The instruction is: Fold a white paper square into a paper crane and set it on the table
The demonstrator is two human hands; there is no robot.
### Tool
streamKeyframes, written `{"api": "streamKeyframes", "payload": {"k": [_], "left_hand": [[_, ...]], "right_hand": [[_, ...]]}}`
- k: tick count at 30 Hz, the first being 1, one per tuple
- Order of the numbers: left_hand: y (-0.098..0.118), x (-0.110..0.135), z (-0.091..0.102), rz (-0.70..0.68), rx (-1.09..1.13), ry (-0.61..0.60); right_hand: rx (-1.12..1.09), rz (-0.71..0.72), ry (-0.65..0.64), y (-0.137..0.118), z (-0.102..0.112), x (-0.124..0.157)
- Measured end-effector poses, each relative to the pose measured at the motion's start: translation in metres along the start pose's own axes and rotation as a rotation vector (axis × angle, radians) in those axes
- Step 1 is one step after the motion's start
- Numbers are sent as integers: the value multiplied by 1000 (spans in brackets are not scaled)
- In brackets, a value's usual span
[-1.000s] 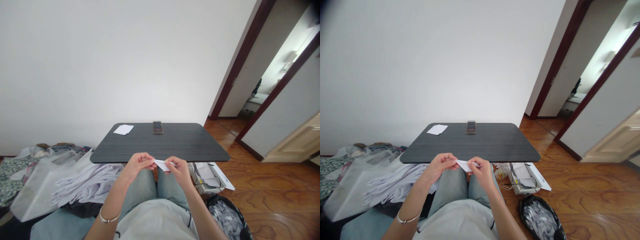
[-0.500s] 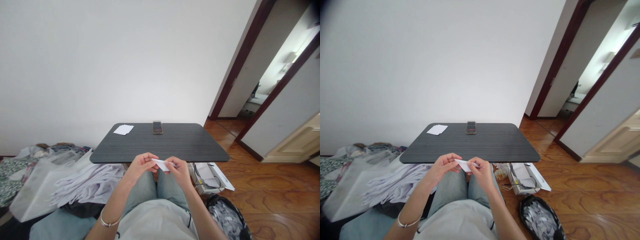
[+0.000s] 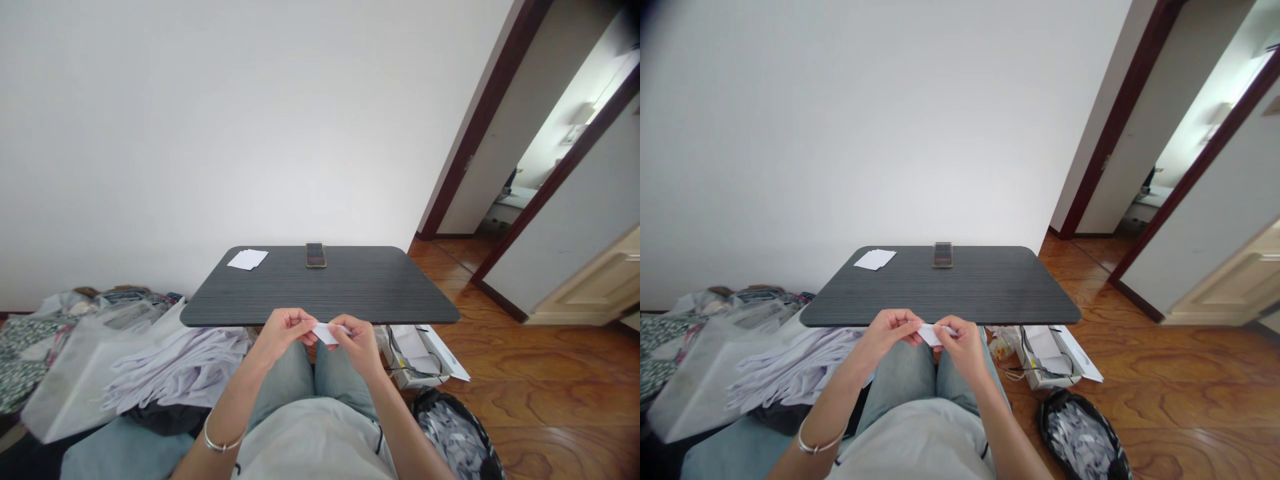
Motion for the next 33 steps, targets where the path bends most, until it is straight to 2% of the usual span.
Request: {"api": "streamKeyframes", "payload": {"k": [10, 19, 33], "left_hand": [[4, 2, 2, 0, 15, -37], [1, 1, 1, -42, -13, -14], [5, 5, 3, -14, 23, -60]], "right_hand": [[-28, -16, 22, 2, 1, -1], [-25, -15, 46, 1, 2, 0], [-39, -8, -4, 5, 1, -1]]}}
Point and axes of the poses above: each hand's wrist, its own x-axis away from the middle knuckle, its own z-axis out of the back of the hand, y = z × x, the point moved 2 cm from there along -x, towards the middle knuckle, and after that the axes turned 2 degrees about -x, right-handed, at the moved point
